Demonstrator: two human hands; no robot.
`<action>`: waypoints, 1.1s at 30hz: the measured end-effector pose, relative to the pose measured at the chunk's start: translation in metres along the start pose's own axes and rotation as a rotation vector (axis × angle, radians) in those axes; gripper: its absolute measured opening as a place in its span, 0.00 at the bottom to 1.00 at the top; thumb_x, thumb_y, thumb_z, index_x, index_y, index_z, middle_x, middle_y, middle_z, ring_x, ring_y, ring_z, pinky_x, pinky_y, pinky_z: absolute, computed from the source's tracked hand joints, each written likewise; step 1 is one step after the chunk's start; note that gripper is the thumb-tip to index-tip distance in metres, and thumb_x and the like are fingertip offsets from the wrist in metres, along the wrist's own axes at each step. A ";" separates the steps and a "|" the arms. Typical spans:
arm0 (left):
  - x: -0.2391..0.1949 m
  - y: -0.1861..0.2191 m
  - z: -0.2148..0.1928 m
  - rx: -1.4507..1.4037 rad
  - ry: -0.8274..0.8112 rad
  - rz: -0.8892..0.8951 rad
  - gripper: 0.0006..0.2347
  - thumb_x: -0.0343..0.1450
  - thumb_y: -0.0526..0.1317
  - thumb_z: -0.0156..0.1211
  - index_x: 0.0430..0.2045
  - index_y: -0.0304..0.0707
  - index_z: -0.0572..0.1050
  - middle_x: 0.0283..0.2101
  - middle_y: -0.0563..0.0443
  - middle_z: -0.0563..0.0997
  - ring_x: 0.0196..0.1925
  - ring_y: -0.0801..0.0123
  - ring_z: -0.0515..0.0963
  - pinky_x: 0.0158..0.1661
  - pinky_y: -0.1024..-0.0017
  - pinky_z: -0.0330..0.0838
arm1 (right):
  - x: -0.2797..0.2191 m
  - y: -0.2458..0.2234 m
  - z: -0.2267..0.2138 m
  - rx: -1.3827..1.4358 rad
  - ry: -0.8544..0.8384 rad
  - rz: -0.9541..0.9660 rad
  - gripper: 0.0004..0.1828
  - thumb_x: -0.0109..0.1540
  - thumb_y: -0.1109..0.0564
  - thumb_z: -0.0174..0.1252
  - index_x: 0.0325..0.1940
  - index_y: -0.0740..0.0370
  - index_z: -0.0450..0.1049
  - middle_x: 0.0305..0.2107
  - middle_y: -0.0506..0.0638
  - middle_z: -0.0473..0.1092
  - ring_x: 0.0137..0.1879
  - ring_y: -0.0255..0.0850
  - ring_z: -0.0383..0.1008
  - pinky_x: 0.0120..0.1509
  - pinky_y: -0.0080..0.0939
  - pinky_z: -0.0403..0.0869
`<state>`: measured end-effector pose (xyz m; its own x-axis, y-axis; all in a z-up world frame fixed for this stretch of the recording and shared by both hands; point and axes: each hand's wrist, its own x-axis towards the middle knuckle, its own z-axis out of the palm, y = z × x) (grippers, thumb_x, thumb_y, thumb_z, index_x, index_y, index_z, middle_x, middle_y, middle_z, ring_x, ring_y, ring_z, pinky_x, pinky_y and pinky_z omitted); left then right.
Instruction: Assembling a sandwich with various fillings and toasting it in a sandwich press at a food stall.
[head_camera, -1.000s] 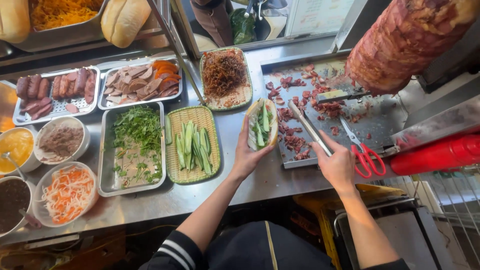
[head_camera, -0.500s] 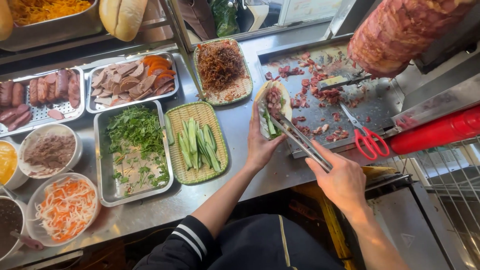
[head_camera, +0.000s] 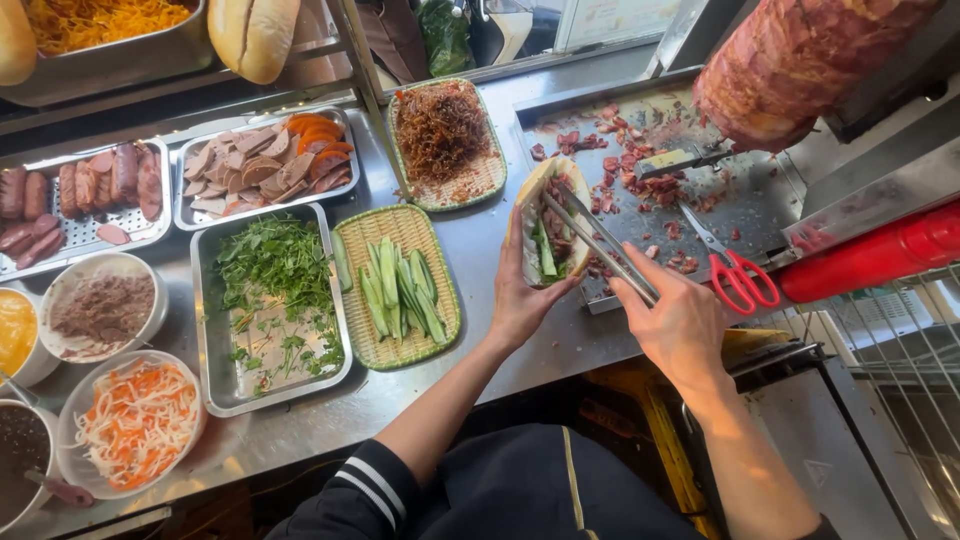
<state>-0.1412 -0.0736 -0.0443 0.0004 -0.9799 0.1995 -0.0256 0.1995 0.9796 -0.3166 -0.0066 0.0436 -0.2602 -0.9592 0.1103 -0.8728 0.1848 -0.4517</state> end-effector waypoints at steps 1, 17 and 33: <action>0.000 0.003 -0.001 -0.001 0.001 0.008 0.53 0.57 0.39 0.82 0.77 0.53 0.47 0.70 0.27 0.61 0.73 0.31 0.61 0.68 0.40 0.55 | 0.004 0.000 0.001 0.002 -0.008 -0.007 0.23 0.62 0.41 0.63 0.62 0.34 0.78 0.38 0.53 0.80 0.43 0.61 0.80 0.48 0.59 0.77; -0.005 -0.002 -0.003 0.059 0.030 0.050 0.53 0.58 0.37 0.81 0.77 0.52 0.46 0.72 0.27 0.58 0.74 0.30 0.59 0.66 0.40 0.61 | -0.001 -0.005 -0.011 0.071 -0.059 0.045 0.26 0.60 0.38 0.66 0.62 0.35 0.79 0.37 0.61 0.80 0.46 0.62 0.79 0.49 0.59 0.76; 0.002 -0.007 -0.008 -0.004 0.106 0.003 0.55 0.57 0.39 0.82 0.77 0.47 0.42 0.73 0.25 0.54 0.74 0.30 0.56 0.63 0.42 0.67 | -0.009 -0.009 -0.032 0.226 -0.184 0.189 0.21 0.58 0.43 0.69 0.57 0.36 0.82 0.35 0.57 0.81 0.43 0.52 0.82 0.47 0.53 0.79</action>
<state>-0.1326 -0.0770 -0.0503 0.1065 -0.9732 0.2039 -0.0219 0.2027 0.9790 -0.3193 0.0070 0.0752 -0.3124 -0.9387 -0.1461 -0.6975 0.3310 -0.6355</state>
